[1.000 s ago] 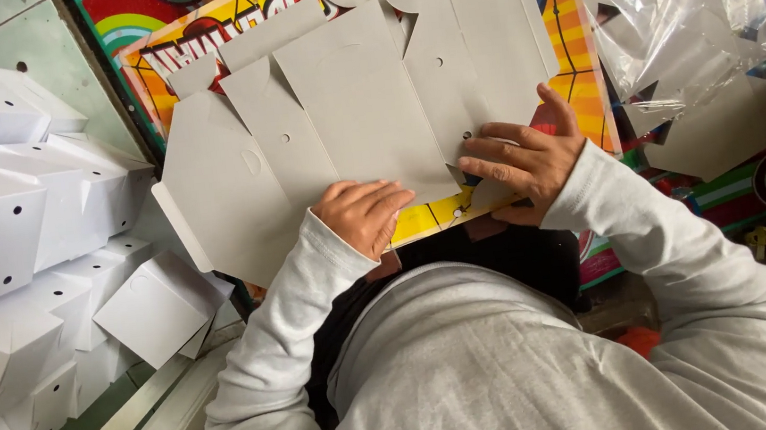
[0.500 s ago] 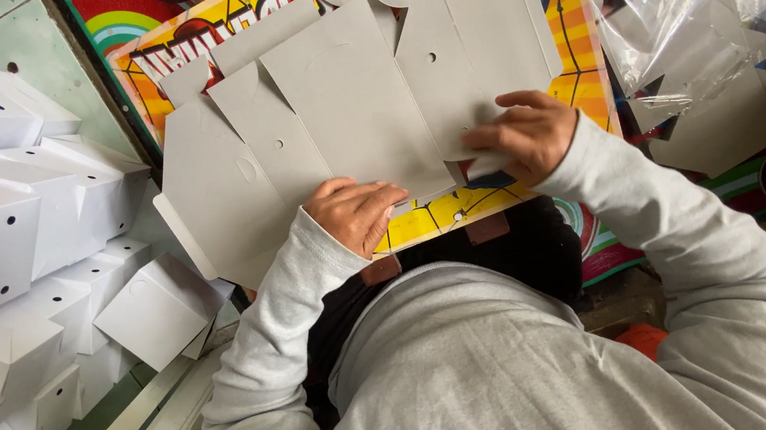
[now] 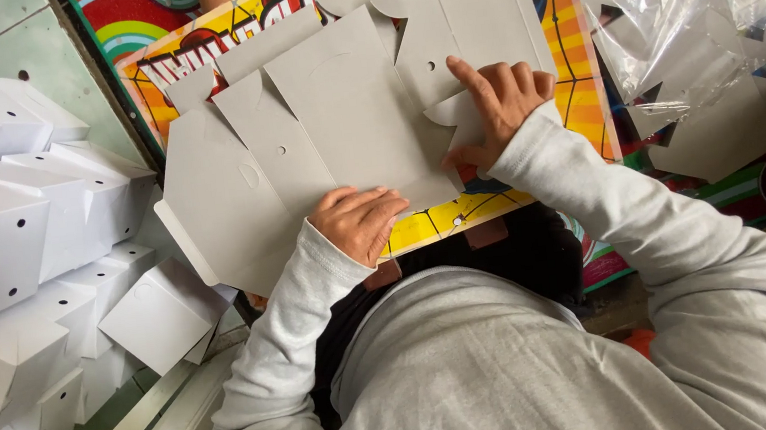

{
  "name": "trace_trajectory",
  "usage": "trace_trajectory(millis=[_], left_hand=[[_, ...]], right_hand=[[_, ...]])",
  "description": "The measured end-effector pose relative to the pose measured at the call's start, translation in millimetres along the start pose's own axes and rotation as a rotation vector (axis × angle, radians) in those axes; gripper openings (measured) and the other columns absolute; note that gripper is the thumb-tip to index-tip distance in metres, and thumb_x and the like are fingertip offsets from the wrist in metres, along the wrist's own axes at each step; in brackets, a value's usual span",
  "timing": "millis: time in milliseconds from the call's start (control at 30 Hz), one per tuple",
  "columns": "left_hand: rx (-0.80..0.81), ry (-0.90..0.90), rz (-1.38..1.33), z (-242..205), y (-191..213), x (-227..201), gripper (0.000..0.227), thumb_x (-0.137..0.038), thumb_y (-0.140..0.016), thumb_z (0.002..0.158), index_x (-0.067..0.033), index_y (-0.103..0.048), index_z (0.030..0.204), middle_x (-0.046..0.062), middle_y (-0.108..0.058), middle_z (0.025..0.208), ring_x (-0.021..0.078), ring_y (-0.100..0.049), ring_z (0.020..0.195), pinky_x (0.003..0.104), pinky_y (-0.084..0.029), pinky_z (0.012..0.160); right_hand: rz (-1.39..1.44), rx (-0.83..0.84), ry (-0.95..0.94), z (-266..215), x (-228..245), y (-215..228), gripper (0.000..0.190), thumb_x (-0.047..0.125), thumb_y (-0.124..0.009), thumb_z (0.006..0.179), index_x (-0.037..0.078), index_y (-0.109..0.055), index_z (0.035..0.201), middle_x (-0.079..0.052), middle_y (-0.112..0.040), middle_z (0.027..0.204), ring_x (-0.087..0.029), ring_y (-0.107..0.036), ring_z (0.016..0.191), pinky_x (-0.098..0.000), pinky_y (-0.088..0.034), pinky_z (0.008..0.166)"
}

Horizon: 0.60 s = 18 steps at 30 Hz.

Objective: Folding and assembling a white cardboard box from a flat pre-cut sheet while sitting on the floor.

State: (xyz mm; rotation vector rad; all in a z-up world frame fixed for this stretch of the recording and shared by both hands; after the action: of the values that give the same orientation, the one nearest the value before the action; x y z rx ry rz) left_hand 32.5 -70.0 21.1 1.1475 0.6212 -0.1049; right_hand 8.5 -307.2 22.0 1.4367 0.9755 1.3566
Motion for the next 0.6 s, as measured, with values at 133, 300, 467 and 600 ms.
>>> trace_trajectory(millis=[133,300,467,600], left_hand=[[-0.014,-0.003,0.020,-4.4,-0.8,0.4,0.022,-0.028,-0.051,0.105,-0.0252,-0.067,0.119,-0.001,-0.076,0.114,0.0162,-0.070,0.111,0.038,-0.046,0.101],[0.018,0.034,-0.036,-3.3,-0.4,3.5,0.022,-0.028,-0.050,0.106,-0.0258,-0.065,0.121,-0.001,-0.076,0.117,0.0172,-0.070,0.114,0.040,-0.046,0.103],[0.004,0.065,-0.124,-9.4,-6.9,12.2,0.023,-0.029,-0.049,0.107,-0.0248,-0.065,0.123,-0.001,-0.076,0.116,0.0175,-0.070,0.116,0.041,-0.047,0.102],[-0.005,0.086,-0.192,-5.2,-4.6,17.3,0.020,-0.032,-0.053,0.106,-0.0235,-0.068,0.117,0.001,-0.078,0.111,0.0188,-0.072,0.111,0.040,-0.049,0.100]], right_hand=[[0.005,0.053,-0.050,0.1,-4.2,-0.3,0.136,0.075,-0.080,0.060,0.021,-0.021,0.169,-0.009,-0.048,0.120,-0.029,-0.043,0.107,-0.0454,-0.031,0.095],[-0.024,0.121,-0.150,-5.0,-33.7,-5.2,0.132,0.067,-0.085,0.060,0.025,-0.020,0.168,-0.010,-0.045,0.118,-0.030,-0.044,0.106,-0.0492,-0.033,0.095],[-0.007,0.117,-0.183,-12.1,-62.4,5.1,0.123,0.072,-0.079,0.065,0.023,-0.027,0.164,-0.009,-0.045,0.116,-0.032,-0.046,0.109,-0.0503,-0.034,0.096],[-0.056,-0.416,0.084,-29.8,-13.8,63.1,0.066,0.048,-0.082,0.087,0.021,-0.065,0.145,-0.009,-0.051,0.111,-0.032,-0.049,0.097,-0.0472,-0.038,0.082]])
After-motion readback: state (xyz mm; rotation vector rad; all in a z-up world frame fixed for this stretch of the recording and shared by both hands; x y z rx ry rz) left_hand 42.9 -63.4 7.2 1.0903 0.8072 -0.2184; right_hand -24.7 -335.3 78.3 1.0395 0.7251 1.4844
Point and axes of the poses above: each hand's wrist, its own z-axis towards the middle knuckle, its own y-axis out of the back of the hand, x = y × z, the point moved 8 cm from there along z, towards the middle knuckle
